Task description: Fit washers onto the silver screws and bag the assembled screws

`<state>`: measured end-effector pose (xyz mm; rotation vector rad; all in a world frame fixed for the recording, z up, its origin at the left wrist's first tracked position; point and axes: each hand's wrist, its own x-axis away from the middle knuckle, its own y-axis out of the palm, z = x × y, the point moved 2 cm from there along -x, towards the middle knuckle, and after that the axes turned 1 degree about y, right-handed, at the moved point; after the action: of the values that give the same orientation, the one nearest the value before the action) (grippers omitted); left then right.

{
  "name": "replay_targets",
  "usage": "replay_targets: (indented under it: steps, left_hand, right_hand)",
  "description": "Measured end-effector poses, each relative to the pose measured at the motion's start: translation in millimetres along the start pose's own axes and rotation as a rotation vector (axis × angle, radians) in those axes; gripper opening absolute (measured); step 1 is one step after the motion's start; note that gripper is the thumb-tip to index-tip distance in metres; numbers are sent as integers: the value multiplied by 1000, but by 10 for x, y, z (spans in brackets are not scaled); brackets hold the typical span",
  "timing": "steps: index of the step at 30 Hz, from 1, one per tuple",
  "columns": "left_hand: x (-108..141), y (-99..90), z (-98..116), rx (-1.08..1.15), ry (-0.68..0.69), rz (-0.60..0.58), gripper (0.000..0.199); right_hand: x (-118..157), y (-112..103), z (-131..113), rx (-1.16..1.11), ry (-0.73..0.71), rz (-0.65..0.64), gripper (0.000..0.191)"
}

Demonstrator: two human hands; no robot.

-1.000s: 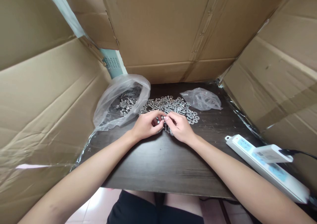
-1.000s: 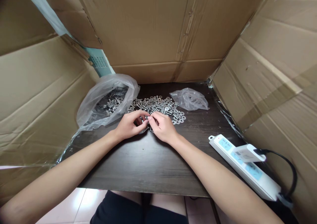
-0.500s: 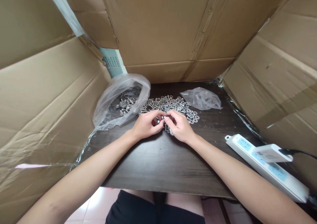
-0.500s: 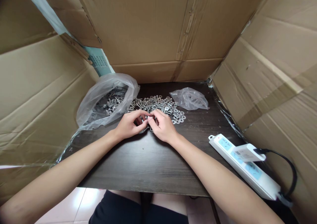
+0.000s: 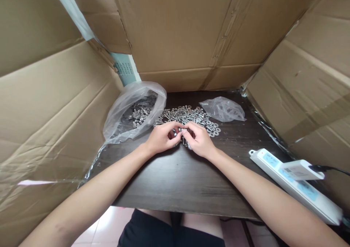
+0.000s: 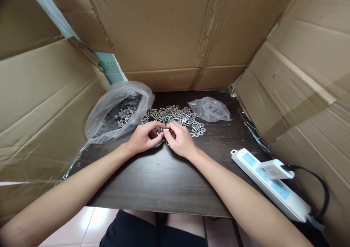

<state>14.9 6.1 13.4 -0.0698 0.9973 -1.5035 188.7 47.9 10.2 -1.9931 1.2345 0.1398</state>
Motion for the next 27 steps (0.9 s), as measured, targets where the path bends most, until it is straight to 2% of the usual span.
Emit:
replay_targets:
  steps: [7,18,27]
  left_hand:
    - [-4,-1,10,5,16,11,21]
    - [2,-1,4,0,26,7,23]
    - [3,1,1,-2,21,5,22]
  right_hand:
    - [-3,8,3,-8,-7,-17,27]
    - [-2,-12,-11,1,-4,3,9]
    - [1,10,2,-3,-22,3,21]
